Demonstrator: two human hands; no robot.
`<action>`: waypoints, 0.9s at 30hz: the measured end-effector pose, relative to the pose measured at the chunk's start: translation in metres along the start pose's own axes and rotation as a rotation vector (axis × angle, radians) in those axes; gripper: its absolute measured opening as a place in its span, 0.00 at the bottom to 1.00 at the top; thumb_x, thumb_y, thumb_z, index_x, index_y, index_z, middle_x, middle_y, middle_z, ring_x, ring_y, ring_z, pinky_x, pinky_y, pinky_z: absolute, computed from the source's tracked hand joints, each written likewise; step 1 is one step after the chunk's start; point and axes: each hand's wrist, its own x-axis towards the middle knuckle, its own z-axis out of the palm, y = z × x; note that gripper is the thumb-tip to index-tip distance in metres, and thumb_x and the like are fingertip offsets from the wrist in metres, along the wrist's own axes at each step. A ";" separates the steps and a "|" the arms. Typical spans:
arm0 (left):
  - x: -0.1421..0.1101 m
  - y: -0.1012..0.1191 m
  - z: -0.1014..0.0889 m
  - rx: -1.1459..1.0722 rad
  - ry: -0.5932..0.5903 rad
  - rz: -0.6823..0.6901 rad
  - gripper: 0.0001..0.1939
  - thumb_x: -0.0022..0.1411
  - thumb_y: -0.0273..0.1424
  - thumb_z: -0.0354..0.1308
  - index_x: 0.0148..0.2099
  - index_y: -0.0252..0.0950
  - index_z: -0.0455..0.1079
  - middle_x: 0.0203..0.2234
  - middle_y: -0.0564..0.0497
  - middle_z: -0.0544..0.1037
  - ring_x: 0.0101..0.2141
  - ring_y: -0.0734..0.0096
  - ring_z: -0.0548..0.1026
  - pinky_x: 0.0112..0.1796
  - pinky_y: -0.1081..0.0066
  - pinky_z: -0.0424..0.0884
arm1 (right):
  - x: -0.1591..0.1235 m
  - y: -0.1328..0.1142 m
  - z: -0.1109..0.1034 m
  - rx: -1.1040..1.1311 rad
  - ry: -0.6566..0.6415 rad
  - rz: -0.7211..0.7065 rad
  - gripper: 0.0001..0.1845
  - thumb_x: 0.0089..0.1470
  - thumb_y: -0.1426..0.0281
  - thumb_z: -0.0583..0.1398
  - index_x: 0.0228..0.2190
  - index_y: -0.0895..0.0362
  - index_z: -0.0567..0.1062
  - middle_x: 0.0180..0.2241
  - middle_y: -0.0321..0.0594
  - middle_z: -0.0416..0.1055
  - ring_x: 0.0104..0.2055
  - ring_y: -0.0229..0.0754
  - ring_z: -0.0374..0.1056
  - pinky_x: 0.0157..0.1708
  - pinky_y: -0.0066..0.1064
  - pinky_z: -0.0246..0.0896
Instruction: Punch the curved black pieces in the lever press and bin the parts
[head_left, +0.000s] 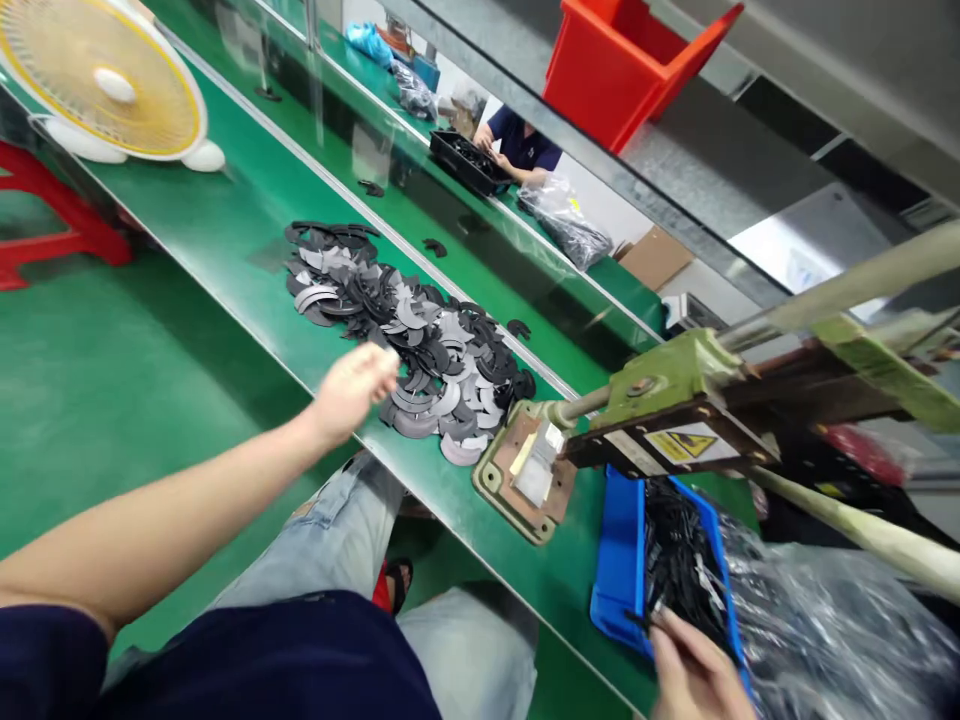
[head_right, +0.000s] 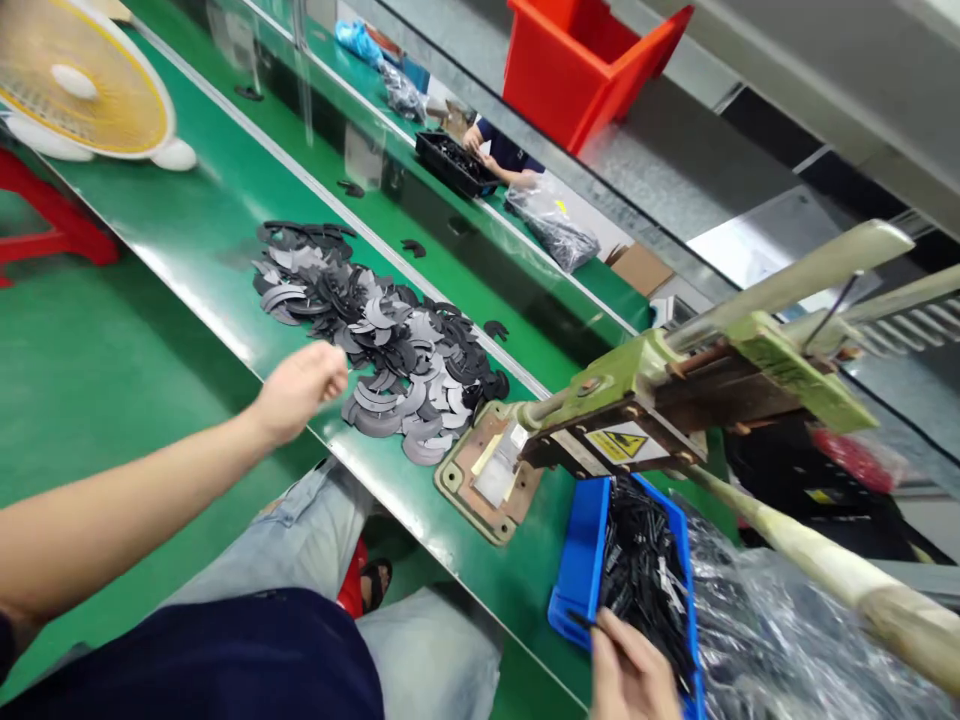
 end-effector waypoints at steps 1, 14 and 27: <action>-0.016 -0.002 0.016 0.111 -0.165 0.016 0.22 0.66 0.51 0.60 0.33 0.37 0.67 0.26 0.52 0.71 0.28 0.71 0.67 0.31 0.71 0.66 | -0.013 -0.003 0.018 0.064 -0.050 0.011 0.27 0.46 0.48 0.73 0.41 0.53 0.83 0.45 0.48 0.80 0.47 0.58 0.76 0.58 0.57 0.70; -0.104 -0.023 0.104 0.159 -0.780 0.096 0.11 0.71 0.38 0.60 0.45 0.37 0.79 0.37 0.45 0.80 0.38 0.65 0.77 0.43 0.66 0.74 | -0.080 -0.051 0.126 0.512 -0.439 -0.064 0.10 0.61 0.64 0.67 0.43 0.54 0.80 0.42 0.43 0.75 0.45 0.43 0.73 0.47 0.38 0.74; -0.110 -0.015 0.102 -0.227 -0.781 -0.632 0.24 0.62 0.51 0.68 0.40 0.33 0.75 0.26 0.50 0.79 0.27 0.71 0.78 0.34 0.69 0.75 | -0.087 -0.035 0.120 0.380 -0.474 -0.216 0.11 0.64 0.70 0.64 0.47 0.49 0.81 0.42 0.42 0.75 0.45 0.44 0.73 0.44 0.38 0.72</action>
